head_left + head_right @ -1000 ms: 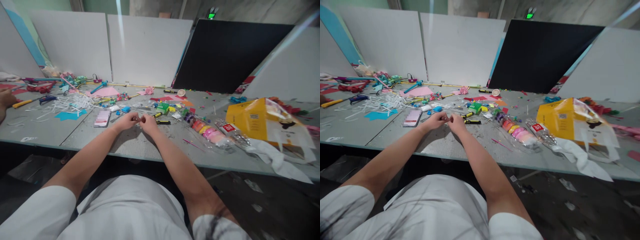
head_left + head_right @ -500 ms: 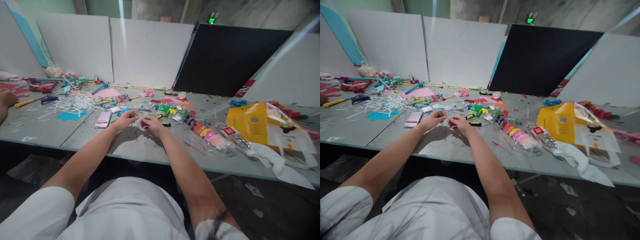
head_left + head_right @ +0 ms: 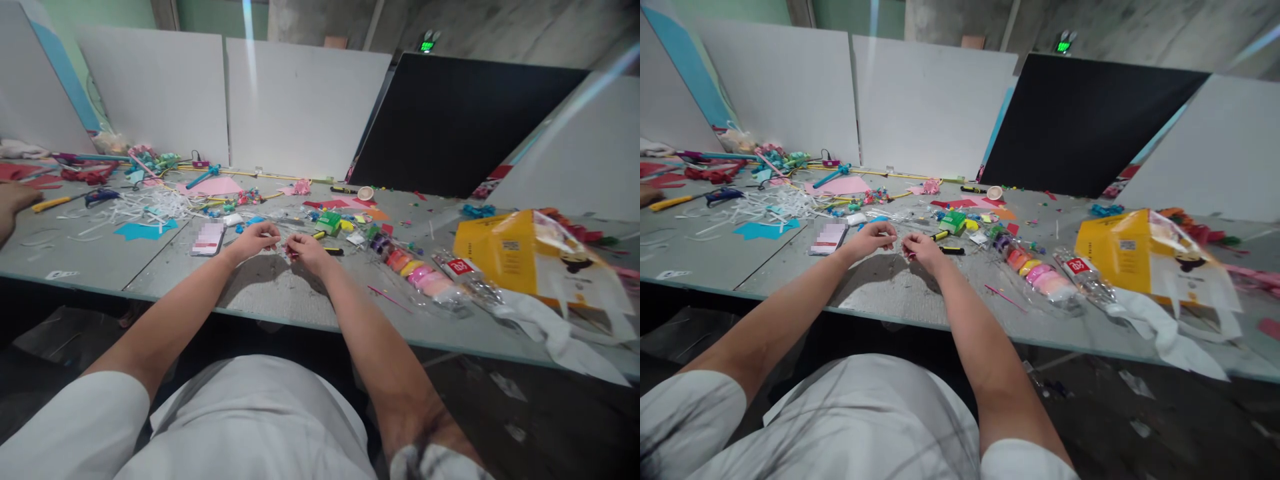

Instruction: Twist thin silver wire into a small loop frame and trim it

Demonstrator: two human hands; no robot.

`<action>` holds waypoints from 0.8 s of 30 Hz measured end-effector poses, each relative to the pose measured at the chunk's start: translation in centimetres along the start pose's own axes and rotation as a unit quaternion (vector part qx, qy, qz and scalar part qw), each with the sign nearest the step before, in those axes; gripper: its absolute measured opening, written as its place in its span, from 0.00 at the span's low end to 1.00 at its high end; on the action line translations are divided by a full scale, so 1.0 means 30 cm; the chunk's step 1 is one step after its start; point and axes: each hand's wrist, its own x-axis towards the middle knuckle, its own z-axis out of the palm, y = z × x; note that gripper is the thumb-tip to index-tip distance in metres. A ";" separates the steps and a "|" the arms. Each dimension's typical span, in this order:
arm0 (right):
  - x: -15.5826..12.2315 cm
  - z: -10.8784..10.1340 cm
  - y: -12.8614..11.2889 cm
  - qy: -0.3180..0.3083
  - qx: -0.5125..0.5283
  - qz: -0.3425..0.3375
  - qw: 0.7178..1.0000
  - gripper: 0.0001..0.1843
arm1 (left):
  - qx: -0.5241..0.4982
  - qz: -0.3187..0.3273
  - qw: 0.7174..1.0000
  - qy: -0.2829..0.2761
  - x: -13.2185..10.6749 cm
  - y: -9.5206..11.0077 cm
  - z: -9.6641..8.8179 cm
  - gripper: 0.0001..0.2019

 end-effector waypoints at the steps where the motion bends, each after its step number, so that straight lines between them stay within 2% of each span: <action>1: 0.000 0.001 -0.001 0.003 -0.001 0.002 1.000 0.22 | 0.001 -0.002 1.000 0.002 0.000 -0.002 -0.001 0.19; 5: 0.000 0.014 -0.004 0.006 0.003 0.014 1.000 0.19 | 0.008 -0.005 1.000 -0.002 -0.001 -0.003 -0.003 0.19; 11: -0.003 0.048 -0.005 -0.017 0.023 0.034 0.999 0.20 | 0.016 0.008 0.999 -0.040 -0.003 -0.003 0.002 0.21; 24: 0.003 0.048 0.007 0.007 0.029 0.025 0.999 0.31 | 0.070 0.044 0.995 -0.048 0.018 -0.040 -0.011 0.19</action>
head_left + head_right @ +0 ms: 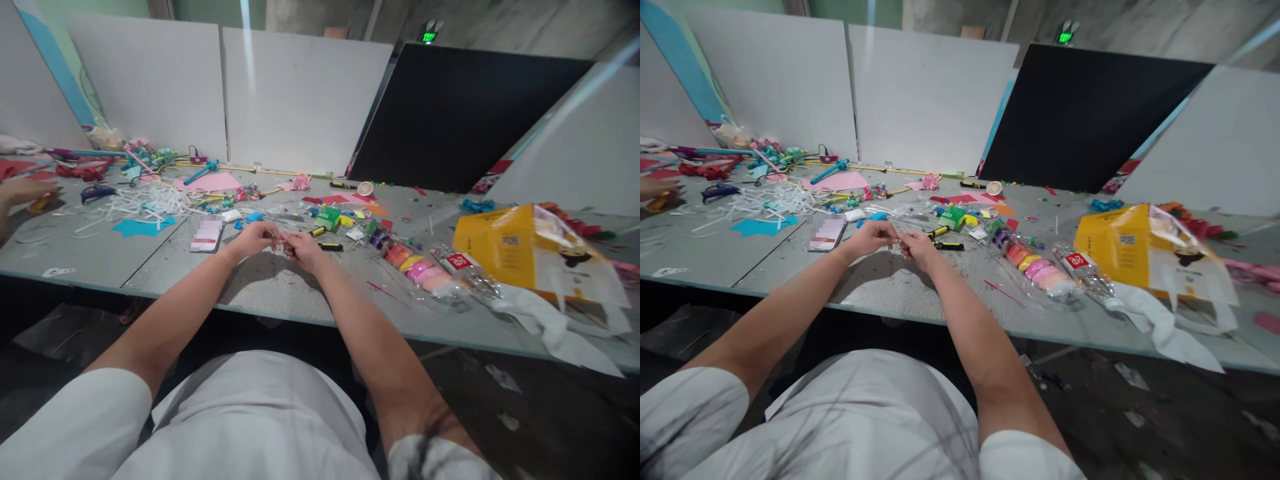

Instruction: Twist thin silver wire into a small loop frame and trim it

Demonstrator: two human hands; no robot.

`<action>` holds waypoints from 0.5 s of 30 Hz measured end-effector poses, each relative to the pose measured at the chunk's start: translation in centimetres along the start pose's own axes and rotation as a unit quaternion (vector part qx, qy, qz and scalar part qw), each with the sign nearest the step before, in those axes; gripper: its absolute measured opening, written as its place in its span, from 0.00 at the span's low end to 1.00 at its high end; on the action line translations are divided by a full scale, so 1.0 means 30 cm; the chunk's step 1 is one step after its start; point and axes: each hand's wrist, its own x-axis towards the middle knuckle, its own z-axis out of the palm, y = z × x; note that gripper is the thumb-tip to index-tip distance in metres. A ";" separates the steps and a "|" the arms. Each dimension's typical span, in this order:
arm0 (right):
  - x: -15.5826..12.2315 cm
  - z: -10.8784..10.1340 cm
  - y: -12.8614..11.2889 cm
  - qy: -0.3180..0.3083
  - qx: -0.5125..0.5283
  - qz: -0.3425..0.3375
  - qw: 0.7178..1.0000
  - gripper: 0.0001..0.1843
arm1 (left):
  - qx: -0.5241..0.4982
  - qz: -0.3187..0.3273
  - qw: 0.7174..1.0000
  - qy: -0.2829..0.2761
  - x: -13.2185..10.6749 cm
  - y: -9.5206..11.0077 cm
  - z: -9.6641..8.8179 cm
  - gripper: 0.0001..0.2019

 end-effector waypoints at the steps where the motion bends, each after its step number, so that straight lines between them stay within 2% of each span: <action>1: 0.000 0.001 -0.001 0.000 0.003 -0.001 1.000 0.31 | 0.004 -0.001 1.000 0.001 0.000 0.001 -0.001 0.18; 8: 0.000 -0.007 -0.006 -0.005 0.020 -0.017 1.000 0.32 | 0.026 -0.009 1.000 0.014 -0.004 0.026 0.000 0.20; 15: 0.005 -0.007 -0.005 0.006 0.020 -0.012 1.000 0.37 | 0.047 -0.008 0.999 -0.007 -0.011 0.040 0.008 0.20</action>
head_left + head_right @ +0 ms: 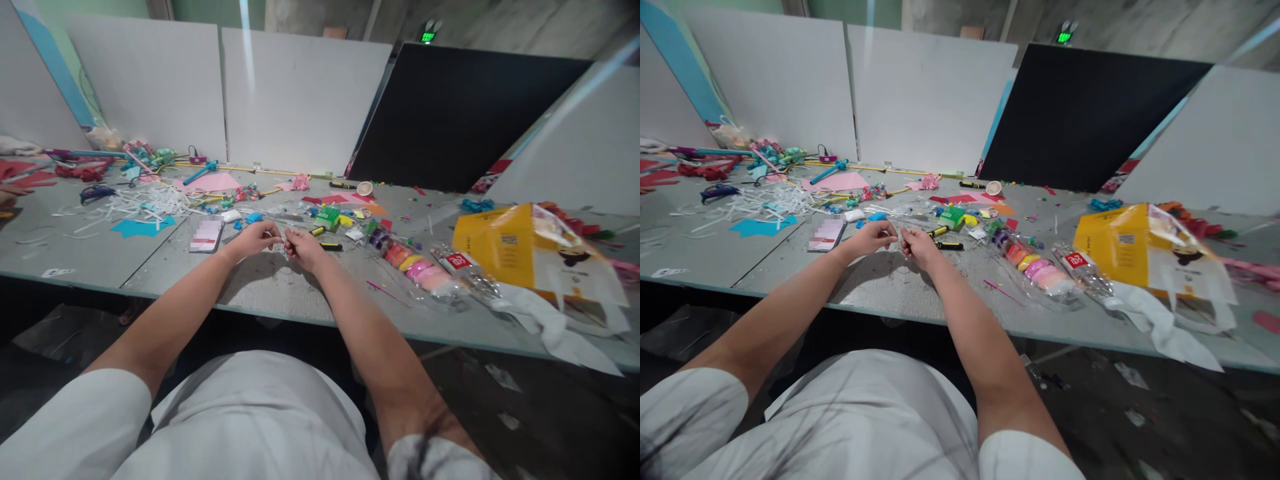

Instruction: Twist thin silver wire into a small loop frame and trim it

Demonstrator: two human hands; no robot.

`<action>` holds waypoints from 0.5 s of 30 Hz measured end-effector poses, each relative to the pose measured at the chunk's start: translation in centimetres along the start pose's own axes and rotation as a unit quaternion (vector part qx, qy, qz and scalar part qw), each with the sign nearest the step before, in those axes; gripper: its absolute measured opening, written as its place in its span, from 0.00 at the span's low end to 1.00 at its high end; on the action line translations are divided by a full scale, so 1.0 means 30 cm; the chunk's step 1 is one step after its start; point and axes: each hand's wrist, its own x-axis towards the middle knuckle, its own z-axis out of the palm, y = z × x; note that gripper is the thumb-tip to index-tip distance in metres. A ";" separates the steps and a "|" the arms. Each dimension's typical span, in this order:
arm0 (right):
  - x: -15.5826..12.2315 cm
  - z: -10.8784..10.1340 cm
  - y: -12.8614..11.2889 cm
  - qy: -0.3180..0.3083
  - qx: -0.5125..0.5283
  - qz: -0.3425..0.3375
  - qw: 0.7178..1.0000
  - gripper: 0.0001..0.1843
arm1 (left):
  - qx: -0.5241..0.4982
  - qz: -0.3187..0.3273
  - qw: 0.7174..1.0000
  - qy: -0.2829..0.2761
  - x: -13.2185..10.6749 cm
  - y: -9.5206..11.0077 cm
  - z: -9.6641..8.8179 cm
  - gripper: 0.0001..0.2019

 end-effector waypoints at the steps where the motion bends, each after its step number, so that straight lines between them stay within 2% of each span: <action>1: 0.000 0.002 0.000 0.000 0.000 0.001 1.000 0.37 | 0.006 0.000 1.000 -0.002 0.000 -0.001 -0.001 0.19; 7: -0.004 0.001 -0.005 -0.001 -0.017 0.008 1.000 0.36 | 0.038 0.002 0.999 -0.011 0.001 -0.008 -0.011 0.15; 15: -0.001 -0.013 0.006 0.036 -0.104 -0.027 0.994 0.26 | 0.066 0.015 0.997 -0.028 -0.005 0.004 -0.015 0.17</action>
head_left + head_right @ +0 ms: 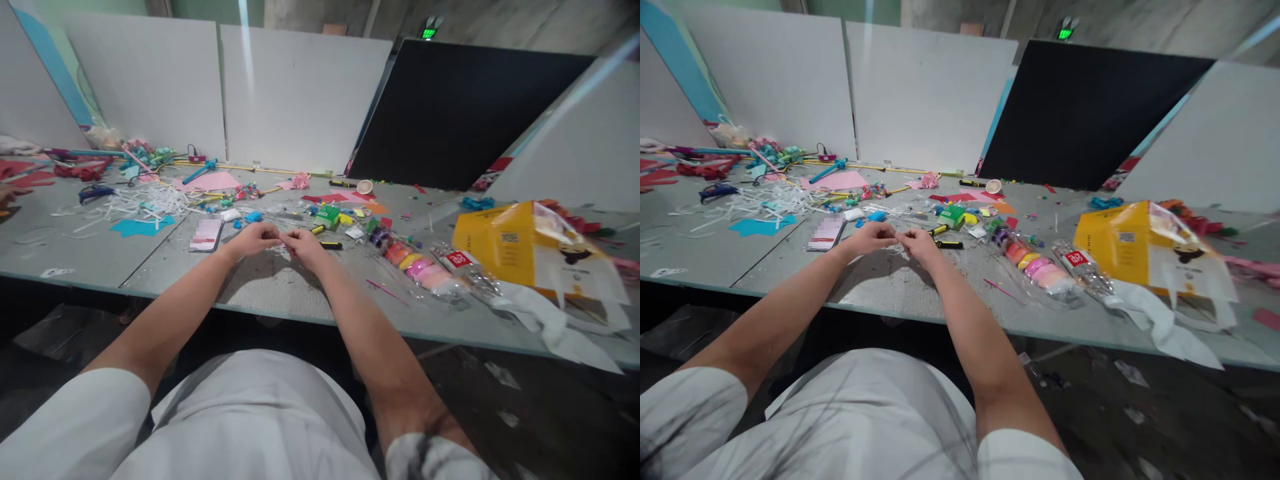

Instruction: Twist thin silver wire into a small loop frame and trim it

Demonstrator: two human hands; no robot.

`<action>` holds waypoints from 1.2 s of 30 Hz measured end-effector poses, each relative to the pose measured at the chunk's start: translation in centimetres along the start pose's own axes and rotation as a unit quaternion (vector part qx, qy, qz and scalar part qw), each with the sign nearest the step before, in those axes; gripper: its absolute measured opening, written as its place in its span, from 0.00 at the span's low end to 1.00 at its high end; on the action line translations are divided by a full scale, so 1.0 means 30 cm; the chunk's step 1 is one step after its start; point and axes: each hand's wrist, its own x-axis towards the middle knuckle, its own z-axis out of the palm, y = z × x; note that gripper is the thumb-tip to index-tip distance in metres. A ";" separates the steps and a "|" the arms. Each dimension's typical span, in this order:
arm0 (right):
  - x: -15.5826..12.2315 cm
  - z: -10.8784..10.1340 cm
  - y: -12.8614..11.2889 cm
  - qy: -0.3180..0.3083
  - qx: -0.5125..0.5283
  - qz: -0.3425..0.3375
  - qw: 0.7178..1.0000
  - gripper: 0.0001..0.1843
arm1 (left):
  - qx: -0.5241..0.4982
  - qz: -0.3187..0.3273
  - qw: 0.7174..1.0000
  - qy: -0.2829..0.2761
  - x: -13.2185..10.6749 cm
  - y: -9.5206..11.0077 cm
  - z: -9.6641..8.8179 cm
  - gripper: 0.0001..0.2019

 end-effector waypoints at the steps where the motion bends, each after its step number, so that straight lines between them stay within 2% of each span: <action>1: 0.002 -0.001 0.001 0.007 -0.012 -0.008 1.000 0.25 | 0.004 0.000 1.000 -0.002 -0.001 0.000 0.000 0.18; 6: 0.006 0.001 -0.012 0.040 -0.071 -0.048 0.996 0.18 | 0.018 -0.006 1.000 -0.003 -0.001 -0.010 0.003 0.18; 12: -0.025 0.028 -0.037 0.068 -0.103 -0.073 0.990 0.11 | 0.035 -0.022 0.999 0.025 0.008 -0.032 0.010 0.15; 18: -0.027 0.054 -0.037 0.036 -0.052 0.004 0.998 0.12 | 0.032 -0.028 0.997 0.070 0.011 -0.030 0.021 0.13; 24: -0.028 0.043 -0.052 0.009 0.023 0.068 0.997 0.17 | -0.023 -0.043 0.993 0.111 0.014 -0.031 0.020 0.15; 36: -0.045 0.009 -0.085 -0.043 0.088 0.124 0.988 0.18 | -0.241 -0.084 0.962 0.094 0.008 -0.010 0.011 0.24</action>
